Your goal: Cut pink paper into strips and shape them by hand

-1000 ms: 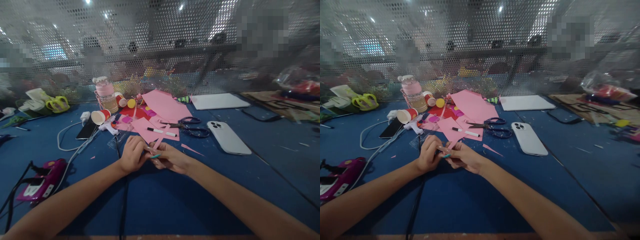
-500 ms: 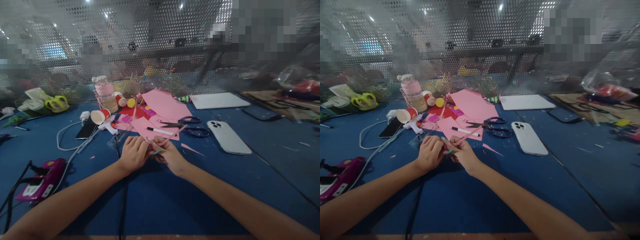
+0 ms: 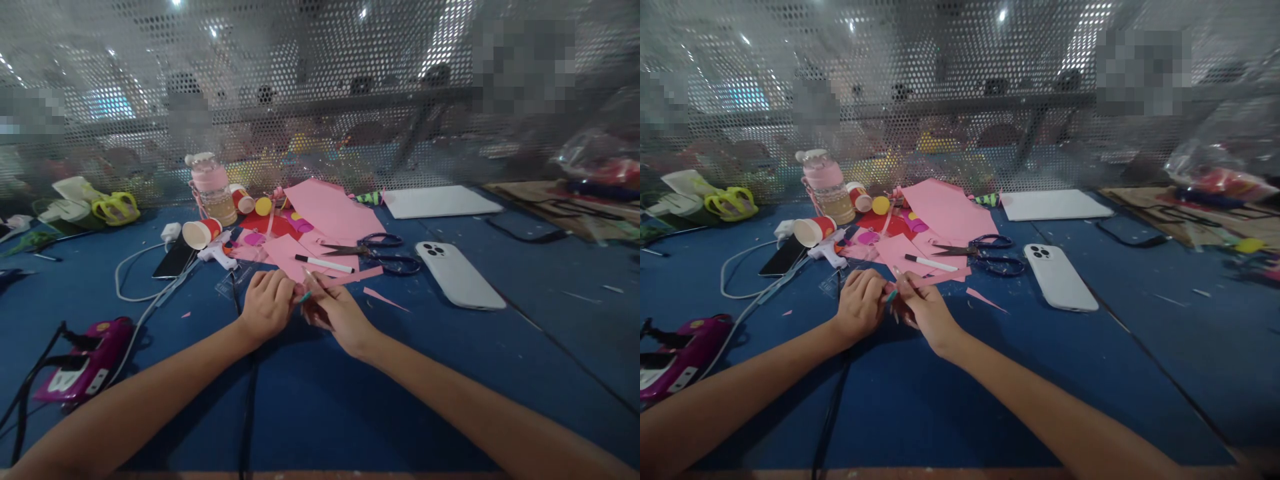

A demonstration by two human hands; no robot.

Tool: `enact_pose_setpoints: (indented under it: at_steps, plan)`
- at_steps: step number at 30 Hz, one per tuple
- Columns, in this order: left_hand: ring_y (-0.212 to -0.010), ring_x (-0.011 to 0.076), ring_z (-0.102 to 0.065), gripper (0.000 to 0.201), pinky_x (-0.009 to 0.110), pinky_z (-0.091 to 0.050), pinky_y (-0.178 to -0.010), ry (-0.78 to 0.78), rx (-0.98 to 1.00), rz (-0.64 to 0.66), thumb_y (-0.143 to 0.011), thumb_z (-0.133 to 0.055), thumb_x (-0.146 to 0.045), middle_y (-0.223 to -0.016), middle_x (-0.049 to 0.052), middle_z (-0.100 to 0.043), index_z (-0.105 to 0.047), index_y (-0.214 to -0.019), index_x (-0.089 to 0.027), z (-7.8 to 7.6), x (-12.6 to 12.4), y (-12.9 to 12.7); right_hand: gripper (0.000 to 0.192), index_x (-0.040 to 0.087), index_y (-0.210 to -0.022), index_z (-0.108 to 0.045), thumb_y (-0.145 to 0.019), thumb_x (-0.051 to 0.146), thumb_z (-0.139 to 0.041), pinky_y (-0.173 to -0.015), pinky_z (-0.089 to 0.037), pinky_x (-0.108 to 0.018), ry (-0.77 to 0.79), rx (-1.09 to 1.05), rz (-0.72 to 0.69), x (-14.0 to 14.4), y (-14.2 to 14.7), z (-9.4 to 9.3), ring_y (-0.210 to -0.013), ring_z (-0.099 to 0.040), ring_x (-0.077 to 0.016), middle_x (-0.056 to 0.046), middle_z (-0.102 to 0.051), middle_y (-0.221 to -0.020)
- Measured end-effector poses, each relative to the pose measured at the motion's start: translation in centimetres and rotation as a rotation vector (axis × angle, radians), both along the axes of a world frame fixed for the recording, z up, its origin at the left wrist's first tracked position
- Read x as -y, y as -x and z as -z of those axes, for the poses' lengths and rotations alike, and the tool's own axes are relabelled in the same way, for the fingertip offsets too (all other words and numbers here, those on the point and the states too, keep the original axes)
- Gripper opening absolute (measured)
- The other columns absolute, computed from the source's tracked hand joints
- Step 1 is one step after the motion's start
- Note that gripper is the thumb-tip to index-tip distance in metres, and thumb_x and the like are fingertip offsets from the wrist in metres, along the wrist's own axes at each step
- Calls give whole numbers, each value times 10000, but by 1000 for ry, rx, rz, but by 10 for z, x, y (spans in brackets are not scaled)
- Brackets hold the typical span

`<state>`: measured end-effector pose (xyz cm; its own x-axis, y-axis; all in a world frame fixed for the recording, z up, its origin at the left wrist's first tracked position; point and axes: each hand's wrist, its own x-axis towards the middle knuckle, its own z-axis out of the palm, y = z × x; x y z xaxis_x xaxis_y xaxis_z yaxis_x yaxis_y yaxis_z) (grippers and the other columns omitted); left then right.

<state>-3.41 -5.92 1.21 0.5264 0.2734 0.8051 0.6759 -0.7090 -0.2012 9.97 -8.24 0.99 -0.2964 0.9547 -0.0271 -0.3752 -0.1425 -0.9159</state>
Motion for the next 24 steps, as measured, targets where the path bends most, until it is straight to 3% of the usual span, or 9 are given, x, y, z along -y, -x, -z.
enact_pose_setpoints:
  at_steps: [8,15,24]
  plan:
    - [-535,156,-459,339,279,-350,-557,-16,29,19,-924,-203,-273,-559,35,-526,-417,-675,-186,0,1,1,376,201,-646,-402,-718,526,-576,-357,-130,-188,-32,17,-4,3,0,0,-375,-264,-37,87,-352,-481]
    - [-546,144,-477,198,274,-360,-575,-35,57,43,-875,-323,-162,-588,15,-528,-421,-704,-187,2,1,1,381,203,-631,-397,-710,524,-587,-366,-139,-196,-17,5,4,4,1,-4,-375,-261,-41,86,-353,-477]
    - [-591,172,-479,248,290,-358,-583,11,0,17,-889,-275,-211,-617,54,-551,-443,-710,-177,0,2,1,369,200,-606,-394,-752,497,-555,-387,-182,-202,-133,95,17,3,-4,-5,-395,-276,-51,81,-337,-466]
